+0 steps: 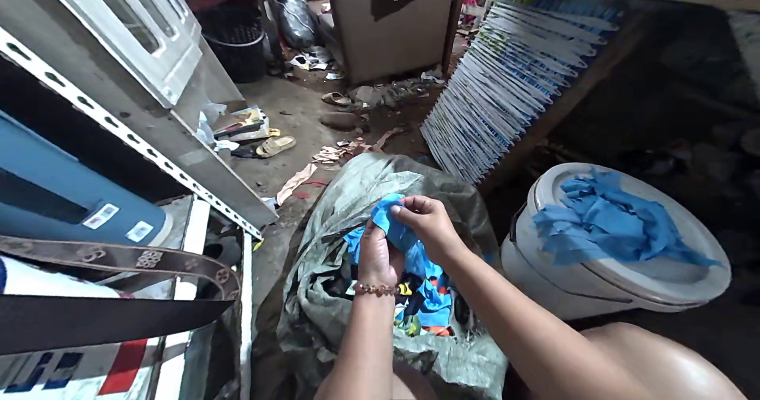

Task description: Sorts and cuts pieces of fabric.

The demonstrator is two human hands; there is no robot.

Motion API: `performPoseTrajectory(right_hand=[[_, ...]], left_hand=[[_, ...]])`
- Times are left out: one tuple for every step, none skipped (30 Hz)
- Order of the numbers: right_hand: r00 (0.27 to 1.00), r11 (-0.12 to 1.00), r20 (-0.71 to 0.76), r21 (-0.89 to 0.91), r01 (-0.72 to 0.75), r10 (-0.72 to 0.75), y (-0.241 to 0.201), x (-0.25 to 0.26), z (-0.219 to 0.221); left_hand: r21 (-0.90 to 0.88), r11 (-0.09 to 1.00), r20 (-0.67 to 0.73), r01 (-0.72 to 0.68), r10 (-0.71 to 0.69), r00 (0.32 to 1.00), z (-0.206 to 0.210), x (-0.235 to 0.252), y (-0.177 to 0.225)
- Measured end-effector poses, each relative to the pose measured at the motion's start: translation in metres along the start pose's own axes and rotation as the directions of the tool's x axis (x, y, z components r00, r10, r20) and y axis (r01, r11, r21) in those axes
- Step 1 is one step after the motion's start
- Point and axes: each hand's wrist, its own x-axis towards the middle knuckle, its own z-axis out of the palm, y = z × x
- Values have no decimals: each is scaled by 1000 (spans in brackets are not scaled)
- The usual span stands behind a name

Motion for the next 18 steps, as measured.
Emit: performPoseTrajectory(right_hand=[[999, 999, -17, -27, 35, -35, 1, 0, 0], [997, 997, -30, -47, 65, -66, 1, 0, -1], [995, 994, -37, -59, 87, -90, 0, 0, -1], [994, 993, -41, -63, 103, -106, 0, 0, -1], [992, 992, -50, -57, 115, -118, -1, 0, -1], [990, 992, -63, -47, 121, -124, -1, 0, 0], [988, 991, -81, -33, 127, -129, -1, -1, 1], [986, 991, -98, -16, 133, -134, -1, -1, 2], [984, 991, -111, 4, 137, -136, -1, -2, 4], [984, 990, -118, 19, 140, -137, -2, -3, 5], [983, 990, -122, 24, 141, -137, -4, -4, 6], [981, 989, -134, 28, 145, -140, -5, -5, 7], [978, 988, -152, 34, 150, -144, -7, -6, 9], [974, 986, -171, 43, 160, -150, -8, -7, 10], [970, 984, -188, 56, 169, -156, -9, -8, 11], [966, 982, -202, 70, 175, -158, -9, -9, 11], [963, 980, -212, 76, 186, -166, -8, -9, 11], [958, 977, -220, 68, 204, -184, -7, -10, 11]], left_hand=[[8, 1000, 9, -14, 14, 1000, 0, 0, 0], [23, 999, 18, -29, 28, 999, 0, -1, 0], [31, 999, 25, -45, 44, 999, 1, -2, 0], [37, 998, 35, -60, 59, 998, 0, -2, 0], [46, 996, 55, -73, 70, 996, -1, -2, -1], [54, 995, 88, -82, 77, 993, -3, -2, -1], [69, 993, 124, -98, 89, 988, -4, -3, -1], [85, 988, 146, -128, 115, 983, -5, -4, -3], [98, 981, 171, -170, 151, 974, -5, -5, -4], [100, 970, 187, -220, 199, 962, -5, -5, -6], [103, 958, 200, -266, 242, 949, -6, -4, -8], [104, 949, 209, -297, 271, 940, -6, -3, -9], [102, 945, 221, -311, 283, 933, -8, -2, -9], [89, 946, 230, -311, 285, 931, -9, 0, -10], [68, 952, 229, -300, 278, 933, -8, -1, -9], [39, 958, 214, -283, 269, 939, -6, -3, -9], [9, 964, 188, -267, 261, 947, -3, -6, -7], [-13, 967, 163, -253, 252, 954, 0, -8, -7]])
